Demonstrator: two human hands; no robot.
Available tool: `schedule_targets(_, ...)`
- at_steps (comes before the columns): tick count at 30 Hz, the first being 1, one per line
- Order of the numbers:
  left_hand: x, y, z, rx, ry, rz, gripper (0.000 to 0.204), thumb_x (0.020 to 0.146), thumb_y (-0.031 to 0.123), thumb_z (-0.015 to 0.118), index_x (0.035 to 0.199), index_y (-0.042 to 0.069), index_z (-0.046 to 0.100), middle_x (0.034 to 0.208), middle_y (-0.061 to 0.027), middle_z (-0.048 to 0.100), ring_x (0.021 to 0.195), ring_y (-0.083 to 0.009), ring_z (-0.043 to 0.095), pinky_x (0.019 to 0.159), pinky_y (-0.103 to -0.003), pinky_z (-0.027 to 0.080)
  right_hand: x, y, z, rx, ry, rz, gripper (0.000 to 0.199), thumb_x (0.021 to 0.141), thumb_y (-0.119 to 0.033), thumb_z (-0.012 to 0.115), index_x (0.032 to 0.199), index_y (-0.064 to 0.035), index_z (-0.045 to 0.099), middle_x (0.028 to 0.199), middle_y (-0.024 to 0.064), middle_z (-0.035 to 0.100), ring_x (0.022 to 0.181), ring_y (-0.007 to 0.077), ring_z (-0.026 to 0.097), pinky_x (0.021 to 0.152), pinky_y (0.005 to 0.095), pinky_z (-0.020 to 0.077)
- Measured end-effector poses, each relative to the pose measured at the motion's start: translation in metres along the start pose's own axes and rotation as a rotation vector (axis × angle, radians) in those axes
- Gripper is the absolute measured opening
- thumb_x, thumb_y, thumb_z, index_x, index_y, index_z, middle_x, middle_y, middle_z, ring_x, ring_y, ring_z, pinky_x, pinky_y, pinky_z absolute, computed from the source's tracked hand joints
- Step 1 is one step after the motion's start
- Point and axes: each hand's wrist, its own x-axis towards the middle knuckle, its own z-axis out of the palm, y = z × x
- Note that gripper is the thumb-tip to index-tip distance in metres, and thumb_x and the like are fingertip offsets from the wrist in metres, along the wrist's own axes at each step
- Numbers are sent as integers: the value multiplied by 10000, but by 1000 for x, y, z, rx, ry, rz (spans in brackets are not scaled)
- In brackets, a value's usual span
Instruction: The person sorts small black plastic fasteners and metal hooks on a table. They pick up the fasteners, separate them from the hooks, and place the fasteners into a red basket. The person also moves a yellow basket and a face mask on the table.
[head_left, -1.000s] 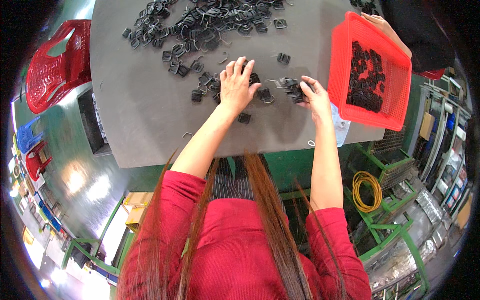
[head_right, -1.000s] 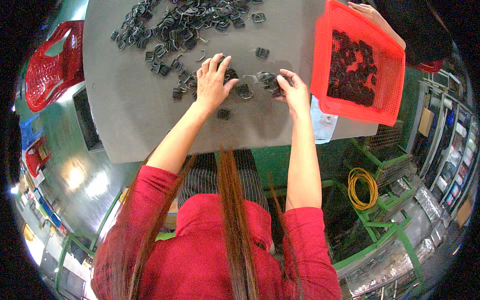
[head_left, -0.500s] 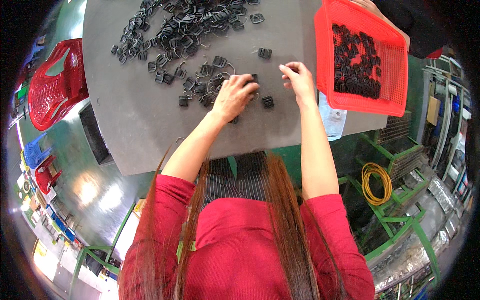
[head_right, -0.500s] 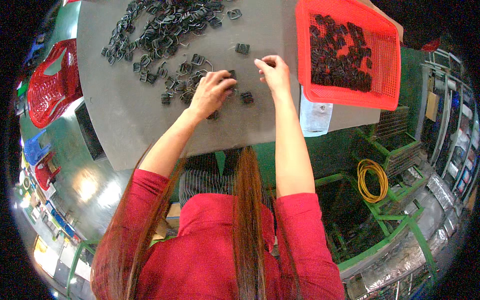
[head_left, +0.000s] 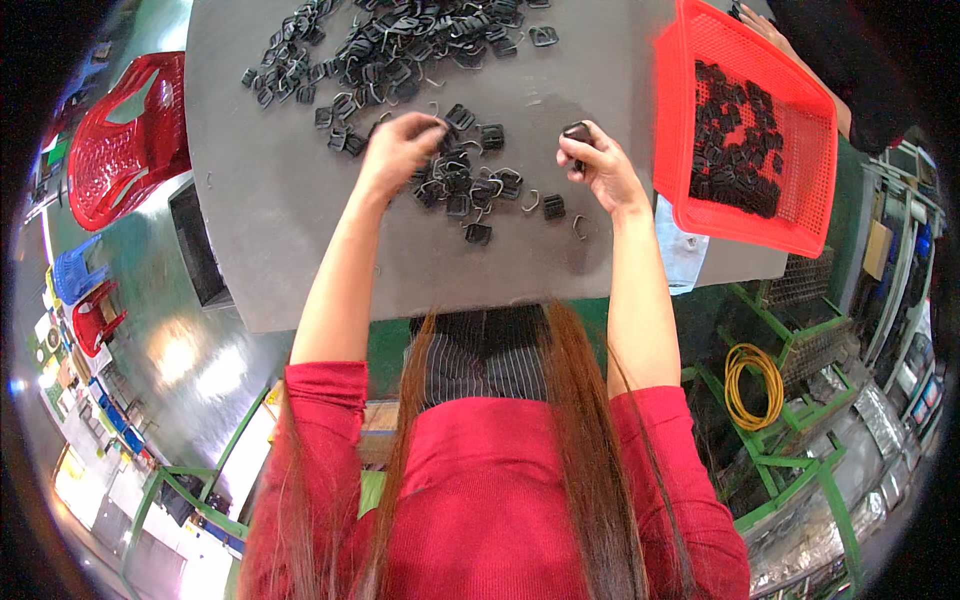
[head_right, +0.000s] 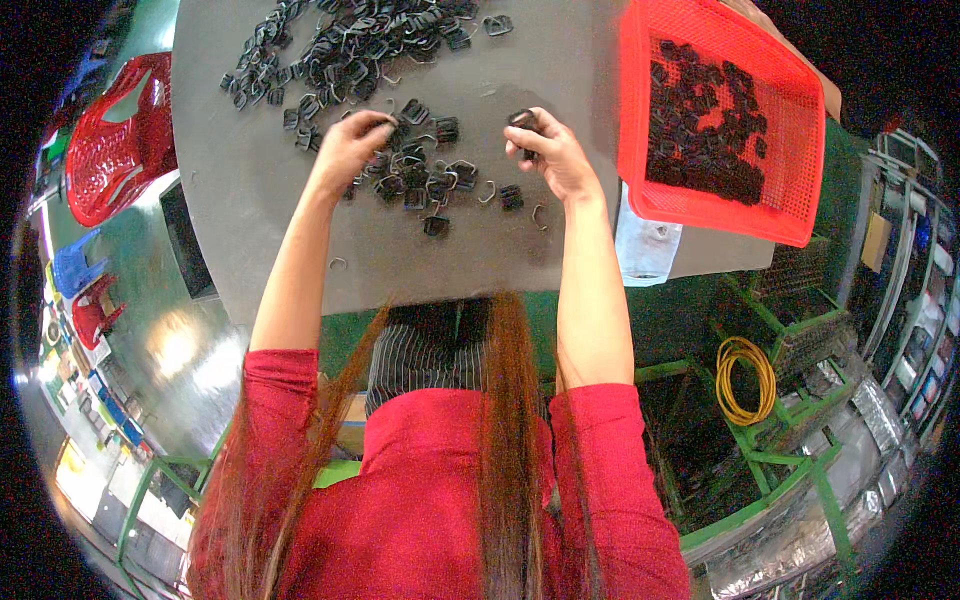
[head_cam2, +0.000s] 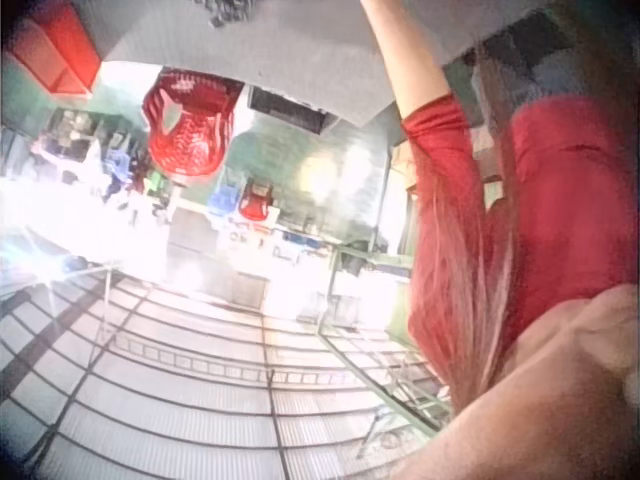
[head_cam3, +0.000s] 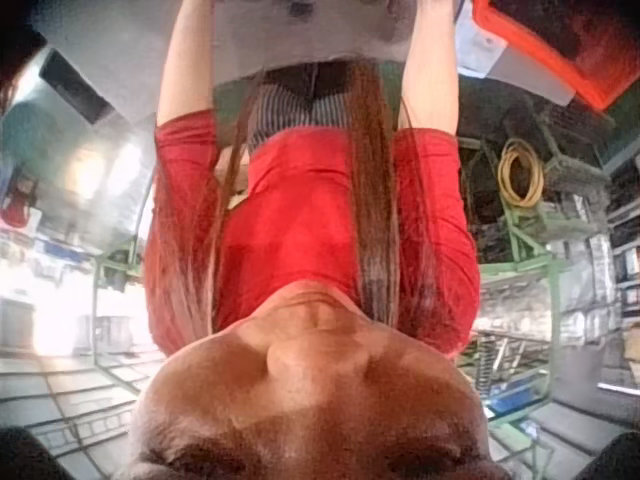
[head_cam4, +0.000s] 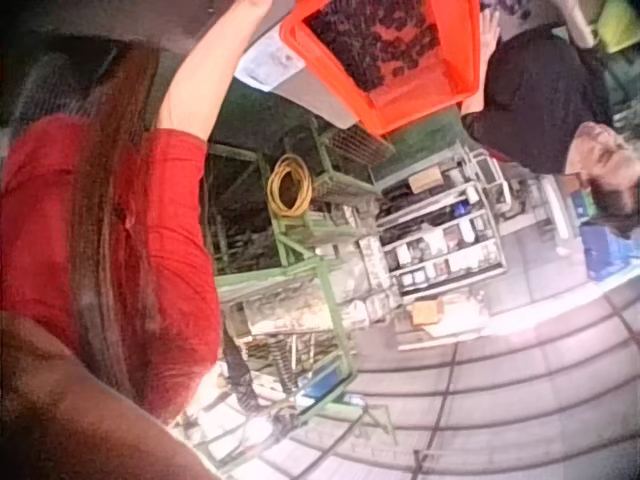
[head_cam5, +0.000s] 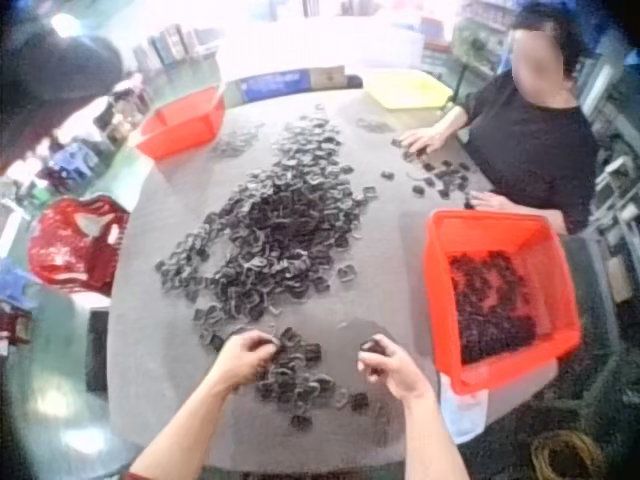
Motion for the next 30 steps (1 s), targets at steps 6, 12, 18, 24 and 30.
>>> schedule_targets(6, 5, -16, -22, -84, -265, -227, 289, 819, 135, 659, 1083, 49, 579, 969, -23, 617, 741, -74, 568, 623, -190, 456, 33, 4, 44, -500, 85, 58, 224, 791, -252, 684, 928, -91, 612, 791, -29, 582, 692, 57, 550, 525, 195, 382)
schedule_targets(12, -9, -11, -42, -434, -136, -147, 344, 851, 107, 612, 1178, 41, 531, 1097, -56, 592, 854, -144, 622, 654, -220, 500, 47, 28, 72, -1385, 245, -224, 359, 683, -318, 738, 903, -66, 606, 866, 100, 622, 811, 266, 606, 717, 388, 468)
schedule_targets(18, 7, -36, -63, -456, -94, -321, 289, 851, 292, 625, 1024, 63, 599, 902, 5, 626, 752, -85, 591, 604, -208, 471, 12, 7, 54, 11, -56, 129, 230, 791, -284, 691, 865, -87, 598, 763, -20, 563, 662, 50, 525, 435, 171, 300)
schedule_targets(24, 19, -23, 8, 621, 359, 49, 331, 757, 388, 702, 854, 81, 628, 713, -111, 628, 651, -220, 600, 621, -338, 471, 72, 11, 107, -1179, 424, -115, 355, 723, -357, 721, 883, -58, 615, 833, 95, 668, 786, 257, 641, 674, 350, 491)
schedule_targets(30, 11, -43, -91, -487, -299, -104, 185, 826, 223, 655, 925, 79, 595, 809, -3, 566, 759, -149, 585, 532, -245, 456, 78, 26, 90, -1067, 86, -136, 311, 738, -326, 704, 865, -57, 616, 742, 74, 619, 683, 171, 579, 639, 325, 455)
